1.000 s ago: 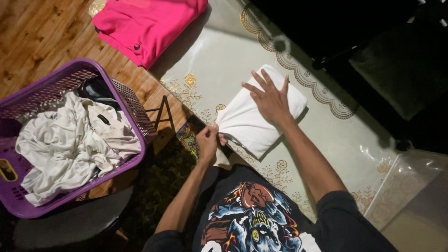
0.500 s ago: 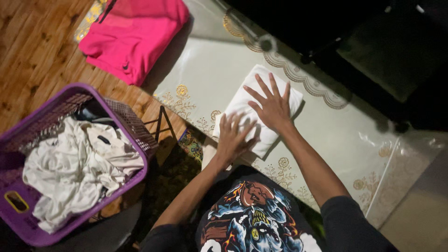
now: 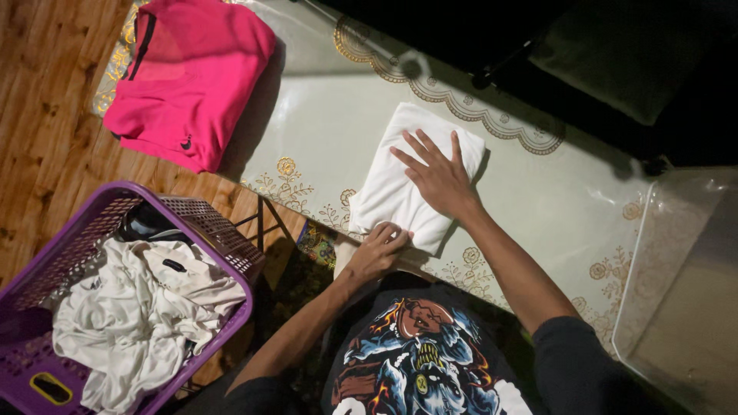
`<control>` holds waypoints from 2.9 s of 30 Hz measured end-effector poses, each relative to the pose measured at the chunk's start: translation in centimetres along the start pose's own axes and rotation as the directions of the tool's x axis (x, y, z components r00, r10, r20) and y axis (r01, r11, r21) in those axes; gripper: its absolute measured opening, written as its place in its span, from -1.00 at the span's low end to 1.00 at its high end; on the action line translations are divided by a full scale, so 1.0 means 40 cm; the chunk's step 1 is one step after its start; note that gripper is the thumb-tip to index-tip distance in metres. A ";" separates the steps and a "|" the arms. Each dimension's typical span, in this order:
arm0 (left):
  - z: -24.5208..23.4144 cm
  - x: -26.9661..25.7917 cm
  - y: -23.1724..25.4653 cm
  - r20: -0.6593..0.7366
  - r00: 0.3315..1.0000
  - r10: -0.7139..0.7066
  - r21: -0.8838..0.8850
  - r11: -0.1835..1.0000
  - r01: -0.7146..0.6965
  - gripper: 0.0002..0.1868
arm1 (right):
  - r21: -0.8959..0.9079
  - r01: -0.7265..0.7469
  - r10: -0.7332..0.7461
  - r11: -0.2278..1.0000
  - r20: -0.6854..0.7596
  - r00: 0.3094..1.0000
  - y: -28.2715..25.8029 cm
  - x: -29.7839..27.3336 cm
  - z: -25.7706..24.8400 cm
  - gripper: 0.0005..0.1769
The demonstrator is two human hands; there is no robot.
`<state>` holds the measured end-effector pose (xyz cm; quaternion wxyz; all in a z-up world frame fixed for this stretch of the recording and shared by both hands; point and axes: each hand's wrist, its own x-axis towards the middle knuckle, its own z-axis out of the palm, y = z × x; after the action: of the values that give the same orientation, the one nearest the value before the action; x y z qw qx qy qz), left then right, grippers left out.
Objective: The person picks up a white t-shirt from a laundry basket, spreads it out on a flat surface, and folds it by hand into a neat rectangle.
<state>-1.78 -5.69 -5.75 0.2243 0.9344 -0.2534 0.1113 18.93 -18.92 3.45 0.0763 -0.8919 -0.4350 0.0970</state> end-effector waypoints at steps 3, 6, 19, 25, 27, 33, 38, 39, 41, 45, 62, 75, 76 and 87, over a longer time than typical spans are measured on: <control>0.035 -0.005 -0.008 0.039 0.999 0.016 -0.036 0.999 -0.015 -0.45 | 0.033 -0.017 0.017 0.999 0.011 1.000 -0.003 -0.003 -0.006 -0.41; 0.052 0.028 -0.043 0.027 1.000 0.006 -0.301 0.954 0.003 -0.43 | 0.050 -0.097 0.096 0.994 0.018 0.995 -0.019 -0.025 0.002 -0.40; -0.165 0.159 -0.135 0.255 0.931 -0.260 0.182 0.959 0.218 -0.26 | -0.003 -0.206 0.205 0.978 -0.096 0.974 -0.044 -0.181 0.049 -0.12; -0.185 0.225 -0.170 0.286 0.897 -0.337 0.216 0.935 0.282 -0.33 | 0.127 -0.427 0.445 0.895 -0.202 0.872 -0.034 -0.184 0.113 -0.19; -0.176 0.258 -0.177 0.281 0.946 -0.160 -0.022 0.985 0.173 -0.30 | 0.171 -0.346 0.379 0.922 -0.233 0.896 -0.035 -0.214 0.127 -0.13; -0.162 0.265 -0.204 0.309 0.928 -0.209 0.018 0.977 0.214 -0.39 | 0.039 -0.239 0.241 0.970 -0.269 0.932 -0.036 -0.245 0.142 0.04; -0.161 0.262 -0.224 0.372 0.912 -0.171 0.026 0.984 0.174 -0.06 | -0.210 -0.145 0.112 0.967 -0.165 0.980 -0.066 -0.285 0.161 0.00; -0.165 0.268 -0.226 0.417 0.895 -0.157 0.014 0.986 0.167 0.20 | -0.176 -0.129 0.103 0.976 -0.150 0.983 -0.065 -0.290 0.161 0.01; -0.178 0.267 -0.229 0.432 0.890 -0.146 0.028 0.989 0.148 0.28 | -0.142 -0.111 0.092 0.984 -0.136 0.986 -0.068 -0.300 0.156 0.02; -0.183 0.264 -0.229 0.448 0.885 -0.127 0.034 0.992 0.125 0.36 | -0.141 -0.101 0.090 0.985 -0.084 0.992 -0.074 -0.310 0.129 0.03; -0.193 0.201 -0.246 0.518 0.855 -0.025 -0.029 0.998 0.046 0.39 | 0.096 -0.150 0.161 0.984 -0.124 0.979 -0.071 -0.243 0.126 0.25; -0.194 0.279 -0.252 0.410 0.912 0.001 0.069 0.997 -0.032 0.47 | 0.180 -0.192 0.239 0.965 -0.292 0.926 -0.045 -0.193 0.198 0.15; -0.181 0.289 -0.245 0.411 0.912 0.003 0.067 0.997 -0.034 0.47 | 0.181 -0.244 0.290 0.953 -0.297 0.910 -0.045 -0.183 0.205 0.13; -0.158 0.332 -0.227 0.187 0.967 -0.174 -0.062 0.980 0.188 -0.23 | 0.048 -0.222 0.227 0.974 -0.241 0.943 -0.072 -0.259 0.150 0.35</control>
<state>13.61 -1.31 0.76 0.2464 0.9502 -0.1906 -0.0049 9.05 -25.05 -0.64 0.1270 -0.9400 -0.3167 -0.0014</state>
